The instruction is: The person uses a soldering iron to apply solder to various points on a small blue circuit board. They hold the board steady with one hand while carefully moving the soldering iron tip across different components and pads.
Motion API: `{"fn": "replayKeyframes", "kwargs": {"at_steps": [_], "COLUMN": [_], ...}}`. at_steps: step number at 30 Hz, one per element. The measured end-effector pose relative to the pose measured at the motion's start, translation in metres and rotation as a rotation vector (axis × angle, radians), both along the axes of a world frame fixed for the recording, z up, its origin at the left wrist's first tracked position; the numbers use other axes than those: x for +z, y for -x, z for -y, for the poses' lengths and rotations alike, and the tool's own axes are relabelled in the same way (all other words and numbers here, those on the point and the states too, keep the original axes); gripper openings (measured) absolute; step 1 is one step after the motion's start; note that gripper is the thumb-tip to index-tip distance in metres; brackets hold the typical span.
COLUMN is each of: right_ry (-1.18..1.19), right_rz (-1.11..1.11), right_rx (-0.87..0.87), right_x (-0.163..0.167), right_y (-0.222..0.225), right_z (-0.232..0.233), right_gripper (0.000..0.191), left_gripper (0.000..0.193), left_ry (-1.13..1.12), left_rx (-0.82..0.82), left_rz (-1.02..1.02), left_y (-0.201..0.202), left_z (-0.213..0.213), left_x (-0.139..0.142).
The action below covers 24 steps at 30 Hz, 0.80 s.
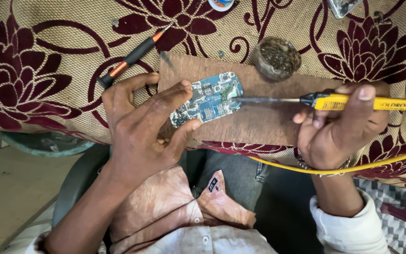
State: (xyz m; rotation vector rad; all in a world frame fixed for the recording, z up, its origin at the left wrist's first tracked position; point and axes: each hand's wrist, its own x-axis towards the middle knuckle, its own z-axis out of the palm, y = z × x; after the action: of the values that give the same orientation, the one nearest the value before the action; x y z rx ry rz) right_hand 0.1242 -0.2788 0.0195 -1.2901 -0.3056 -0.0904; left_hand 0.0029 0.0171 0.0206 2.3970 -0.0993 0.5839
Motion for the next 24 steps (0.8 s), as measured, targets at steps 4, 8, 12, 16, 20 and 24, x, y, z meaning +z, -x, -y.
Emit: {"fn": "replayKeyframes", "kwargs": {"at_steps": [4,8,12,16,20,24], "right_ry": [0.004,-0.048,-0.066,-0.038,0.030,0.046], "right_rz": [-0.035,-0.061,-0.018,-0.050,-0.044,-0.005], "right_rx": [-0.022,-0.035,0.028,-0.009,-0.022,0.015], "right_x": [0.0002,0.0026,0.0040,0.0030,-0.0008,-0.0012], "right_y": [0.0029,0.0008,-0.0013,0.0015,0.0025,0.0000], "right_z": [0.0003,0.0004,-0.0009,0.0000,0.0021,0.0041], "right_gripper": [0.037,0.037,0.036,0.034,0.038,0.042], "left_gripper": [0.045,0.045,0.045,0.044,0.044,0.045], "left_ry": [0.008,0.006,0.002,0.006,0.006,0.005], "left_rx": [0.006,0.007,0.006,0.004,0.002,0.001], "left_rz": [-0.004,-0.012,0.004,-0.014,-0.011,0.002], "left_y": [0.0002,0.0007,-0.0016,0.0004,0.0006,-0.0013], "left_z": [0.0008,0.0002,0.0008,0.0000,-0.0001,0.0004], "left_x": [0.0013,0.0034,0.0026,0.0030,0.0022,0.0004]}}
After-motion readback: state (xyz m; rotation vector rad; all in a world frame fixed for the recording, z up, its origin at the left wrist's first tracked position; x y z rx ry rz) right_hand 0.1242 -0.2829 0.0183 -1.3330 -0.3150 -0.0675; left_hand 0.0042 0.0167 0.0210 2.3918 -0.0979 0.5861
